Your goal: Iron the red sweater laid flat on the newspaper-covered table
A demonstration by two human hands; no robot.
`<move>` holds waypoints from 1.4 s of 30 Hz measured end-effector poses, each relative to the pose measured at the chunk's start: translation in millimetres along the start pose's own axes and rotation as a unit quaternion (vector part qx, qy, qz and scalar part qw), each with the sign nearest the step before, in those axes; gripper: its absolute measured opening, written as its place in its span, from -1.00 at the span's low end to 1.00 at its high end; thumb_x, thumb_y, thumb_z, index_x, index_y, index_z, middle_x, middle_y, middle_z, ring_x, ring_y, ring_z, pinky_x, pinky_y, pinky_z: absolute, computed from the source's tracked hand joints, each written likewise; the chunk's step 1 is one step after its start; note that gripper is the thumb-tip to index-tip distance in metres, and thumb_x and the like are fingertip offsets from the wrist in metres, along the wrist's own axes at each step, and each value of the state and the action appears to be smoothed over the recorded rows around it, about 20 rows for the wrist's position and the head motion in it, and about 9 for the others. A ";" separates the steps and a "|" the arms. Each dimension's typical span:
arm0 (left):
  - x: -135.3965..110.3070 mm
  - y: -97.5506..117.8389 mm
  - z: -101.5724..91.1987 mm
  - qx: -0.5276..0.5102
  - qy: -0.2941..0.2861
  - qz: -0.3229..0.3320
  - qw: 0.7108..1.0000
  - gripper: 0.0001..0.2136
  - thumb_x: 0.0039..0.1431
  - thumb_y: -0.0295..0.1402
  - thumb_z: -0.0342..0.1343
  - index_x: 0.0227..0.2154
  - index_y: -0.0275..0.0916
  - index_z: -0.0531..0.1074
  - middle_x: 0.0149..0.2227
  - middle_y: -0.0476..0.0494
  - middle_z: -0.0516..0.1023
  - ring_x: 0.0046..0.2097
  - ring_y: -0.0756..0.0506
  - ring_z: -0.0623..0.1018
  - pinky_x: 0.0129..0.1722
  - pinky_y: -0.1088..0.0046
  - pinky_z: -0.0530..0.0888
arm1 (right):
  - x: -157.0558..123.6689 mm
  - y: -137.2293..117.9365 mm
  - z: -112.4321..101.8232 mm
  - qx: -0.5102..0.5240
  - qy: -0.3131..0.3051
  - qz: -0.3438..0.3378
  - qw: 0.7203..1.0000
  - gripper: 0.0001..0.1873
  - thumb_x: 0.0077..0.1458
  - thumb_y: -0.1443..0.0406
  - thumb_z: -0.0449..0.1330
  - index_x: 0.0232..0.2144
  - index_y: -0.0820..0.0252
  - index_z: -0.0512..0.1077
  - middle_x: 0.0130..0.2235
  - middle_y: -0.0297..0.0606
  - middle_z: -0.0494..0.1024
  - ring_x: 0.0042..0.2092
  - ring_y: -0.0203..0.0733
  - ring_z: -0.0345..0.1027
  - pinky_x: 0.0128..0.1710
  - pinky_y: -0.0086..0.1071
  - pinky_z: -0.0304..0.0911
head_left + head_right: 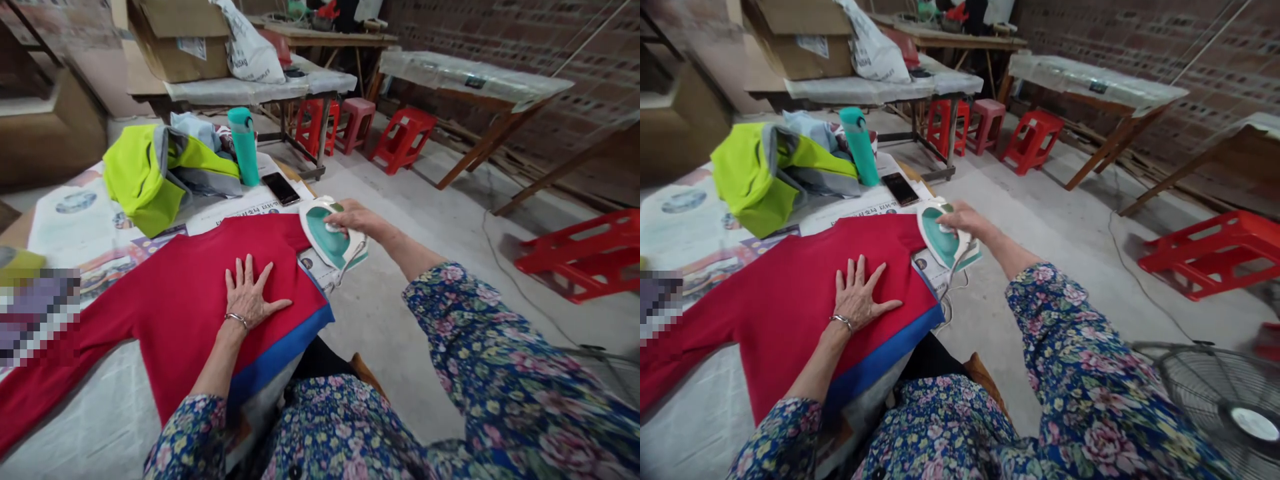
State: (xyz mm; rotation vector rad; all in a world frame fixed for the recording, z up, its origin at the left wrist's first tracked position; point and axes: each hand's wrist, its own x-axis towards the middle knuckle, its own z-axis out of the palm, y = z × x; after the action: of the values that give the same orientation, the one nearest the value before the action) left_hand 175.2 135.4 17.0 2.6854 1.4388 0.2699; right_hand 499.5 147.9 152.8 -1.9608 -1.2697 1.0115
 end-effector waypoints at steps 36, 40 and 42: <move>-102.1 91.6 36.1 0.006 0.041 0.194 0.980 -0.42 0.52 -0.27 -0.05 0.50 -0.39 0.20 0.47 -0.44 0.36 0.53 -0.27 0.30 0.49 0.08 0.30 | -39.5 -117.1 140.6 -0.098 -0.195 -0.133 0.967 -0.67 0.25 0.32 0.37 -0.46 0.12 0.29 -0.61 -0.42 0.37 -0.63 -0.32 0.25 -0.70 -0.48 0.15; -101.3 97.5 34.2 0.019 0.035 0.205 0.978 -0.40 0.50 -0.30 -0.02 0.51 -0.44 0.16 0.51 -0.47 0.26 0.55 -0.26 0.25 0.50 0.14 0.27 | -25.6 -124.5 165.8 -0.107 -0.208 -0.137 0.963 -0.65 0.27 0.31 0.35 -0.48 0.11 0.28 -0.63 -0.41 0.35 -0.64 -0.31 0.24 -0.71 -0.48 0.17; -99.5 99.9 33.0 0.027 0.033 0.212 0.976 -0.41 0.50 -0.36 -0.03 0.50 -0.45 0.16 0.52 -0.48 0.25 0.55 -0.25 0.26 0.50 0.13 0.27 | -27.5 -128.6 175.5 -0.082 -0.227 -0.141 0.960 -0.65 0.27 0.36 0.33 -0.48 0.11 0.27 -0.64 -0.44 0.32 -0.64 -0.35 0.20 -0.71 -0.52 0.14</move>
State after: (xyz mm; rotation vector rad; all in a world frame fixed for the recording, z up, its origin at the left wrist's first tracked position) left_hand 209.2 -2.4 -11.3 3.0304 0.8794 0.3526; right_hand 283.5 182.7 168.0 -1.6447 -1.8773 1.2857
